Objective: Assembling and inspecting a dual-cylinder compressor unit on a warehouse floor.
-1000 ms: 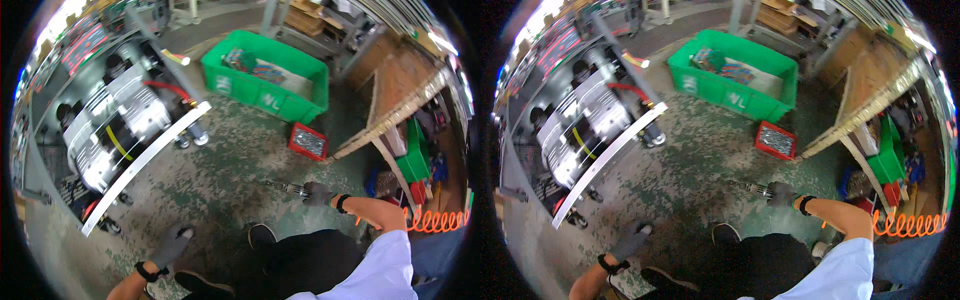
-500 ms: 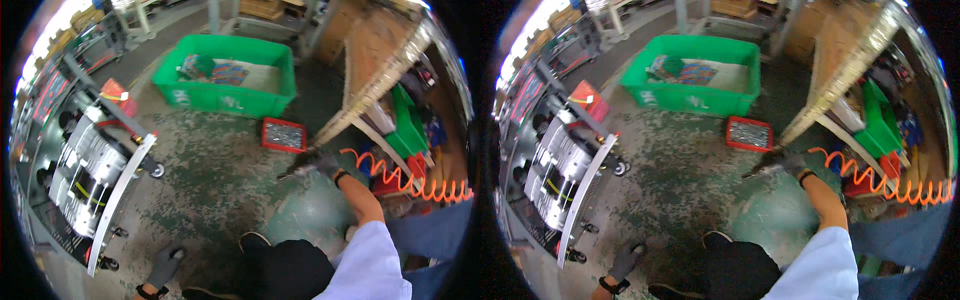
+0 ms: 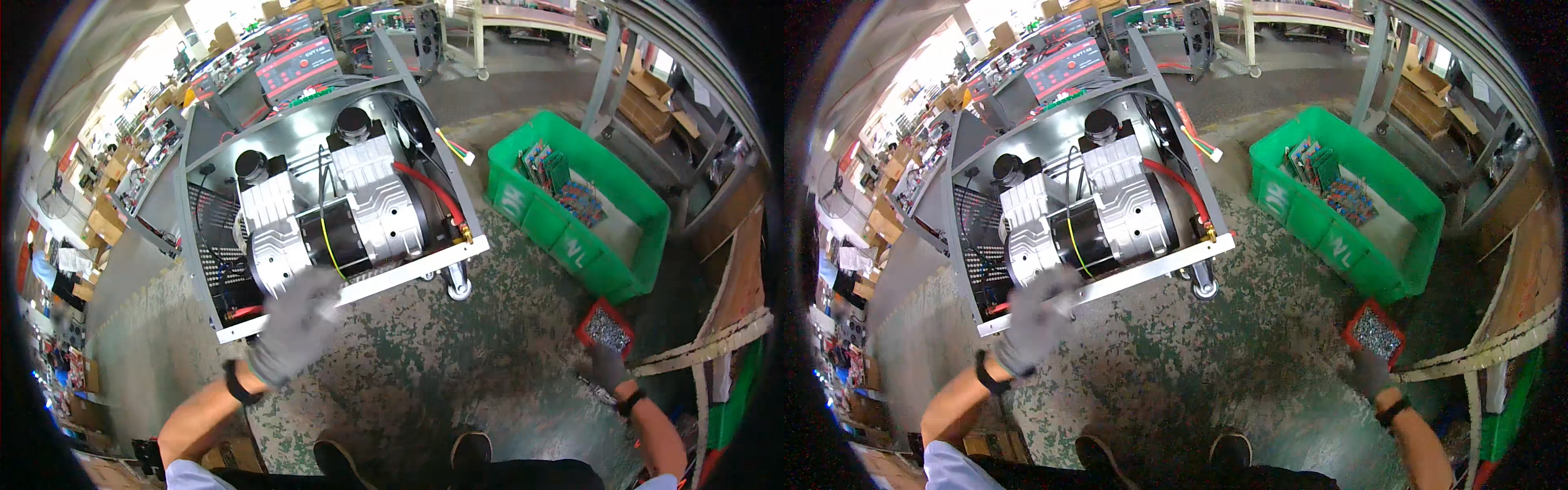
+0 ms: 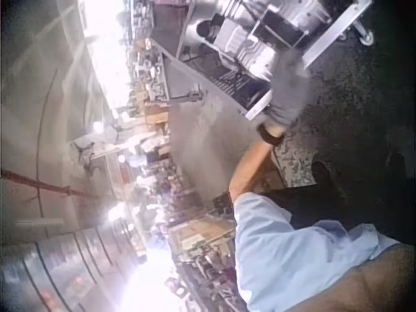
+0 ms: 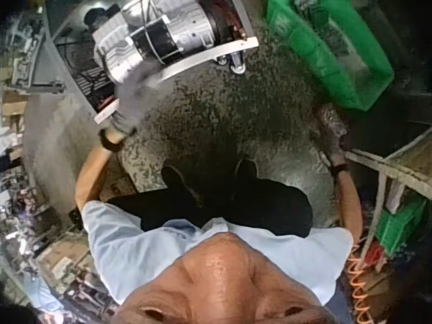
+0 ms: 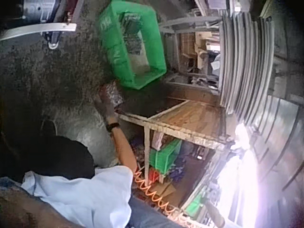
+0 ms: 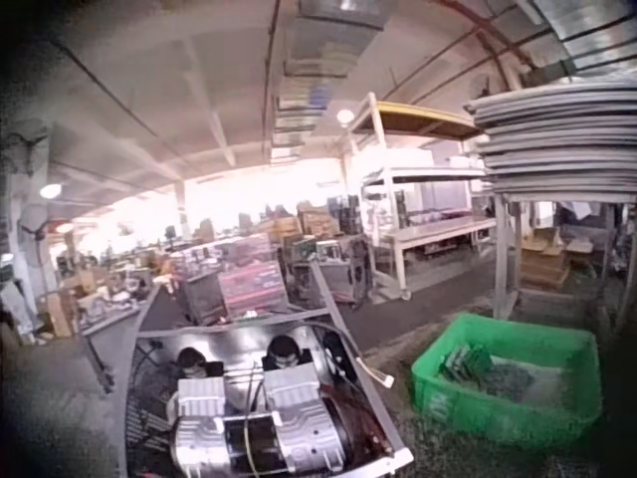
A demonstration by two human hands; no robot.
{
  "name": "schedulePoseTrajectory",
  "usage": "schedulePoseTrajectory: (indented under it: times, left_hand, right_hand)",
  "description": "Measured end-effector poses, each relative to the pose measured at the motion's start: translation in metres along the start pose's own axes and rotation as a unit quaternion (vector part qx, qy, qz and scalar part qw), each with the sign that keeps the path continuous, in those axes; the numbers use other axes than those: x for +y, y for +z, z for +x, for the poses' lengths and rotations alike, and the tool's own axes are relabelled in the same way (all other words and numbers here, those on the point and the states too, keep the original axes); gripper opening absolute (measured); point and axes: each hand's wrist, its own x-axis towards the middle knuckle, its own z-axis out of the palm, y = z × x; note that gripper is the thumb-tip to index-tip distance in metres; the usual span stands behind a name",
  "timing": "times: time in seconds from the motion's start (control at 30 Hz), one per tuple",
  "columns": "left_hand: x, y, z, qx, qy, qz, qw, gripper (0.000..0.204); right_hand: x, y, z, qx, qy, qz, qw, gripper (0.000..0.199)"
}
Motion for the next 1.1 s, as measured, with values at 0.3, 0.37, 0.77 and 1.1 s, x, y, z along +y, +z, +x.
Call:
schedulePoseTrajectory:
  times: [0.3, 0.37, 0.77, 1.1]
  left_hand:
    - [-0.17, -0.152, 0.06, 0.239, -0.235, 0.367, 0.868, 0.051]
    - [-0.19, -0.143, 0.071, 0.299, -0.236, 0.308, 0.872, 0.052]
    - [-0.204, -0.157, 0.082, 0.281, -0.4, 0.235, 0.84, 0.041]
    - [-0.199, -0.152, 0.081, 0.315, -0.408, 0.234, 0.824, 0.034]
  right_hand:
    - [-0.268, -0.218, 0.22, 0.372, -0.241, 0.17, 0.88, 0.046]
    - [-0.305, -0.25, 0.263, 0.417, -0.225, 0.154, 0.867, 0.051]
    - [-0.427, -0.346, 0.41, 0.41, -0.198, 0.131, 0.881, 0.066]
    - [-0.422, -0.333, 0.451, 0.47, -0.176, 0.076, 0.861, 0.043]
